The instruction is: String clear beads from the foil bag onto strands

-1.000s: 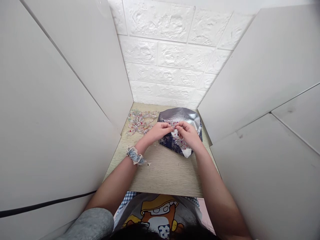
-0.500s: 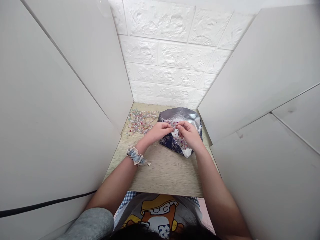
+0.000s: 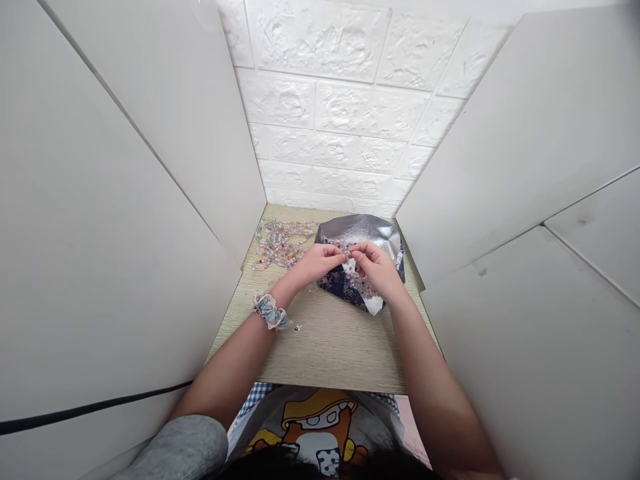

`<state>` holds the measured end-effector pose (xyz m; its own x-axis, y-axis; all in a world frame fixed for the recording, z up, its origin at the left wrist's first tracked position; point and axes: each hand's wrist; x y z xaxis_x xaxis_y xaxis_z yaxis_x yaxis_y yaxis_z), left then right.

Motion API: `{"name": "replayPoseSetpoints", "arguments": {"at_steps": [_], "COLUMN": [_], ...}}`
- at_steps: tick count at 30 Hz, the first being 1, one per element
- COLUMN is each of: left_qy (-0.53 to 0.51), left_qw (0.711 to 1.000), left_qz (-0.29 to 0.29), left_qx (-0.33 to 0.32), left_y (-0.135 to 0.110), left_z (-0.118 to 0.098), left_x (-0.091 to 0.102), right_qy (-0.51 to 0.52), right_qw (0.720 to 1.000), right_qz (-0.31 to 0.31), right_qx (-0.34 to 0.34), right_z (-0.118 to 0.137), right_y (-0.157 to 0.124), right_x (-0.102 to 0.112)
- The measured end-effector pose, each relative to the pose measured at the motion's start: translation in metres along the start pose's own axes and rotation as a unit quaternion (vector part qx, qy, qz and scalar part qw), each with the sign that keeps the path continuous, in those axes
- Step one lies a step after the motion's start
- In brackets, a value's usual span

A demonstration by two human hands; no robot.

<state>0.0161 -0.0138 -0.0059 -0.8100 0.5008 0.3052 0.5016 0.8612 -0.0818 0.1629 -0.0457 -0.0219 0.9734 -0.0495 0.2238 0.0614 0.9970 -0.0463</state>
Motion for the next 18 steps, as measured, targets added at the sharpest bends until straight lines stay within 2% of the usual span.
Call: {"name": "replayPoseSetpoints", "arguments": {"at_steps": [18], "left_qy": [-0.007], "left_qw": [1.0], "left_qz": [0.004], "left_qx": [-0.008], "left_y": [0.0025], "left_z": [0.0051], "left_x": [-0.0003], "right_qy": [0.005], "right_qw": [1.0], "right_qz": [0.002], "right_qx": [-0.004], "right_z": [0.0021], "right_y": [-0.0009], "right_x": [-0.0028]}}
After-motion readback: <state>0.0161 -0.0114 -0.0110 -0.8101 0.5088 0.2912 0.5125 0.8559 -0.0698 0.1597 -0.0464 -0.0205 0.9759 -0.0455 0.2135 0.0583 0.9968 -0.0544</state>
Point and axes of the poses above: each hand's wrist, its own y-axis towards the middle knuckle, its own x-axis out of the back of the hand, z = x × y, and after that the axes turned 2 degrees about -x, right-handed
